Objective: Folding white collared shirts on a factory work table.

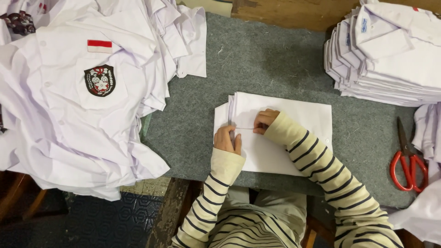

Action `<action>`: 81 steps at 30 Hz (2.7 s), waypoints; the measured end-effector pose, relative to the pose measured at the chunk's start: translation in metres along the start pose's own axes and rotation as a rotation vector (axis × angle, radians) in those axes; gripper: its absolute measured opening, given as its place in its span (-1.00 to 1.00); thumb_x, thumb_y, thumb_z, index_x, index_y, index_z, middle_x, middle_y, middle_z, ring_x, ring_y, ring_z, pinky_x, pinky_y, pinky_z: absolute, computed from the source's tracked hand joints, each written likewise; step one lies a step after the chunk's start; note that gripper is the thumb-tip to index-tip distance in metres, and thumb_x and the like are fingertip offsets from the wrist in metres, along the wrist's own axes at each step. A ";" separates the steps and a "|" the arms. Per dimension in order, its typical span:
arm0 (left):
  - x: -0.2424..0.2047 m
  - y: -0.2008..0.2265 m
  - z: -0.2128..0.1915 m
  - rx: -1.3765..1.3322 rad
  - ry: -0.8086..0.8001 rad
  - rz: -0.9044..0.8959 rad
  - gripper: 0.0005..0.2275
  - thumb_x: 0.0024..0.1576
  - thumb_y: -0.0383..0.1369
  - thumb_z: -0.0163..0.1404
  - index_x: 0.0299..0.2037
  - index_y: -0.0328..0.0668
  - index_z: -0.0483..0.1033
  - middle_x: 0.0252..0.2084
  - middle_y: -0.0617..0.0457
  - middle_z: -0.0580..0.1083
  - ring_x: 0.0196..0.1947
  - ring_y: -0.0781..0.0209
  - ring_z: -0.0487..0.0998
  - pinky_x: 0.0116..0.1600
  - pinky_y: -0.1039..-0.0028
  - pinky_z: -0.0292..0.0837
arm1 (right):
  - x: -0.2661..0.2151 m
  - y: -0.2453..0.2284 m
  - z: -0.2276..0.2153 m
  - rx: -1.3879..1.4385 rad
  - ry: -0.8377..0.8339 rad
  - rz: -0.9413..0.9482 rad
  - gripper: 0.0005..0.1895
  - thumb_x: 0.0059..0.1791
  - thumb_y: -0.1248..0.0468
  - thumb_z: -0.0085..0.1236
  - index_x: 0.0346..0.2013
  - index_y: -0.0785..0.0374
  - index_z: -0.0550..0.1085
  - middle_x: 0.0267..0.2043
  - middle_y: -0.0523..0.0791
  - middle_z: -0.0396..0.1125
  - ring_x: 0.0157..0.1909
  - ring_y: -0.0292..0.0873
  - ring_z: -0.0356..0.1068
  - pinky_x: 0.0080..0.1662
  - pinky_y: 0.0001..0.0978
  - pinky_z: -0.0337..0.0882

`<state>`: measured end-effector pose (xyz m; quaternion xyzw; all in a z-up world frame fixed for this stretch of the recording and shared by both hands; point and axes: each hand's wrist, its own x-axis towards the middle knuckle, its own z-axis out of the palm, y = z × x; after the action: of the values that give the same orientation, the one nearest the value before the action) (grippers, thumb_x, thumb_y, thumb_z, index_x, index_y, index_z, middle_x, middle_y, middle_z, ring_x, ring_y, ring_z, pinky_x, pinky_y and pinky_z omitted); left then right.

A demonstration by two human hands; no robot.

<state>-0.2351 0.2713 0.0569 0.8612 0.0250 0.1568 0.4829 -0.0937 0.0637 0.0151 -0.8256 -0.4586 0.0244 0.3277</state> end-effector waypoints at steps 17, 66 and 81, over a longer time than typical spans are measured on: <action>-0.026 -0.031 0.047 0.545 -0.080 0.313 -0.56 0.36 -0.22 -0.33 0.42 -0.17 0.15 0.48 -0.10 0.14 0.48 -0.01 0.10 0.49 0.05 -0.18 | 0.038 0.009 0.012 -0.127 0.000 -0.008 -0.76 0.12 0.26 -0.02 0.05 0.16 0.50 0.11 -0.08 0.38 0.12 0.10 0.35 0.04 -0.04 0.42; -0.034 -0.020 -0.032 0.406 -0.105 0.214 -0.41 0.32 0.04 -0.40 0.35 -0.30 0.24 0.26 -0.27 0.34 0.25 -0.26 0.41 0.26 -0.27 0.17 | 0.027 -0.084 -0.028 0.062 0.372 0.264 -0.37 0.15 0.22 -0.19 0.52 0.25 -0.01 0.51 0.17 -0.03 0.52 0.28 -0.06 0.44 0.24 -0.11; 0.043 -0.042 0.102 0.682 -0.133 0.356 -0.38 0.30 0.07 -0.26 0.39 -0.30 0.20 0.47 -0.22 0.17 0.49 -0.04 0.14 0.48 -0.21 -0.43 | -0.169 0.046 -0.015 -0.322 0.264 1.007 -0.26 0.13 -0.35 -0.40 0.51 -0.11 0.05 0.61 -0.28 -0.16 0.60 -0.19 -0.24 0.43 0.39 -0.46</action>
<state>-0.1593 0.2179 -0.0172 0.9713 -0.1056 0.1650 0.1348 -0.1522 -0.0913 -0.0433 -0.9790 0.0407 0.0040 0.1998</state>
